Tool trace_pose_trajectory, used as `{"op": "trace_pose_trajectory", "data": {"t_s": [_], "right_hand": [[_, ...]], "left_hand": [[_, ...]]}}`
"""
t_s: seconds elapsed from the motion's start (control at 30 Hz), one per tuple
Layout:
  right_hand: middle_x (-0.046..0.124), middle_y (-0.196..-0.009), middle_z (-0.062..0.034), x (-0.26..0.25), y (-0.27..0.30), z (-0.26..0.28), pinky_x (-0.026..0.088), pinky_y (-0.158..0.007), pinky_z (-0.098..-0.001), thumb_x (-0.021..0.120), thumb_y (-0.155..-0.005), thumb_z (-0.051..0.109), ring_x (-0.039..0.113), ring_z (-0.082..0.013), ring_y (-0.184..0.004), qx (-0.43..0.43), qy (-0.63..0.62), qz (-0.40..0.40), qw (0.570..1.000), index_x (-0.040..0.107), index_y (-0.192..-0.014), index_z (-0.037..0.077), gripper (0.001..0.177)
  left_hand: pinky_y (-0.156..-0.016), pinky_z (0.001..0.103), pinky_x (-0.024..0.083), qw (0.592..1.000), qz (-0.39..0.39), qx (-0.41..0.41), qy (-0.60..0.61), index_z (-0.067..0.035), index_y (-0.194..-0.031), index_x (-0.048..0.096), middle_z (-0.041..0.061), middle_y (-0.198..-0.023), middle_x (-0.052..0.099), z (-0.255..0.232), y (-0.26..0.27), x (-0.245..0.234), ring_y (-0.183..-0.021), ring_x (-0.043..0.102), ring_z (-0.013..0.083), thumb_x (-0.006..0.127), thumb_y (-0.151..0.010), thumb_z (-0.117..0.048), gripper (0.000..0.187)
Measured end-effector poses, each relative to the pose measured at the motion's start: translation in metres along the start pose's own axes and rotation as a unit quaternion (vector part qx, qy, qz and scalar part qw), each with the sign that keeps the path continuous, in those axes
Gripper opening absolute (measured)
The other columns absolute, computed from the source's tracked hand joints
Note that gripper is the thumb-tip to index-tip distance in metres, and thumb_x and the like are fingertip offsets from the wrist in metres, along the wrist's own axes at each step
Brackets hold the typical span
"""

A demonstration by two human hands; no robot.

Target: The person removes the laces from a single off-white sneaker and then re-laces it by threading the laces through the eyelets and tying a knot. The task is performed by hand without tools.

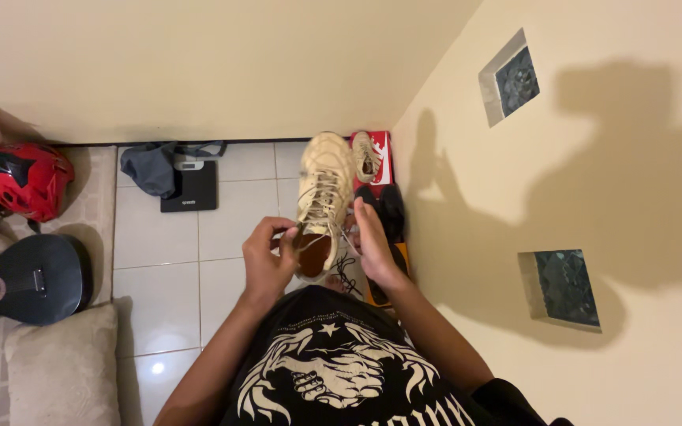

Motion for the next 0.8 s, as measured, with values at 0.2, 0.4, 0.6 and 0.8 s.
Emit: {"op": "trace_pose_trajectory", "data": {"t_s": [0.2,0.4,0.6,0.8], "right_hand": [[0.061,-0.072,0.0029,0.018,-0.013,-0.001,0.035,-0.045,-0.0233,0.059,-0.1,0.052,0.052,-0.0066,-0.054,0.056,0.046,0.067,0.995,0.069,-0.093,0.012,0.042],[0.075,-0.092,-0.0057,0.038,-0.016,0.011,0.058,-0.077,-0.0298,0.055,-0.102,0.051,0.07,-0.0138,-0.081,-0.027,0.06,0.152,0.986,0.07,-0.107,0.0,0.053],[0.072,-0.094,-0.0111,0.065,-0.006,0.047,0.052,-0.075,-0.0325,0.055,-0.104,0.049,0.064,-0.0161,-0.083,-0.134,0.267,0.161,0.941,0.07,-0.109,-0.004,0.055],[0.067,-0.079,-0.0148,0.072,0.055,0.116,0.052,-0.063,-0.0347,0.063,-0.098,0.043,0.063,-0.0176,-0.067,-0.255,0.488,0.052,0.833,0.061,-0.101,-0.001,0.044]], "left_hand": [[-0.076,0.031,0.062,0.989,0.043,0.127,-0.058,0.002,-0.098,0.066,0.013,-0.092,0.071,-0.002,0.006,0.003,-0.082,0.073,0.0203,0.069,-0.095,-0.002,0.006],[-0.092,0.046,0.059,0.969,0.047,-0.105,0.219,0.001,-0.123,0.056,0.018,-0.117,0.064,0.092,-0.022,0.011,-0.107,0.066,0.0285,0.066,-0.105,-0.029,0.036],[-0.107,0.05,0.051,0.762,0.213,-0.355,0.499,-0.007,-0.149,0.043,0.018,-0.138,0.061,0.127,-0.007,0.084,-0.123,0.064,0.0316,0.043,-0.095,-0.062,0.077],[-0.107,0.051,0.05,0.807,0.175,-0.287,0.486,0.003,-0.146,0.046,0.023,-0.133,0.063,0.119,-0.024,0.075,-0.119,0.063,0.0348,0.063,-0.096,-0.049,0.074]]}}
Point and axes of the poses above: each hand's wrist, its own y-axis away from the middle knuckle, its own x-axis out of the palm, z = x × y, the point moved 9 cm from there along -y, towards the middle knuckle
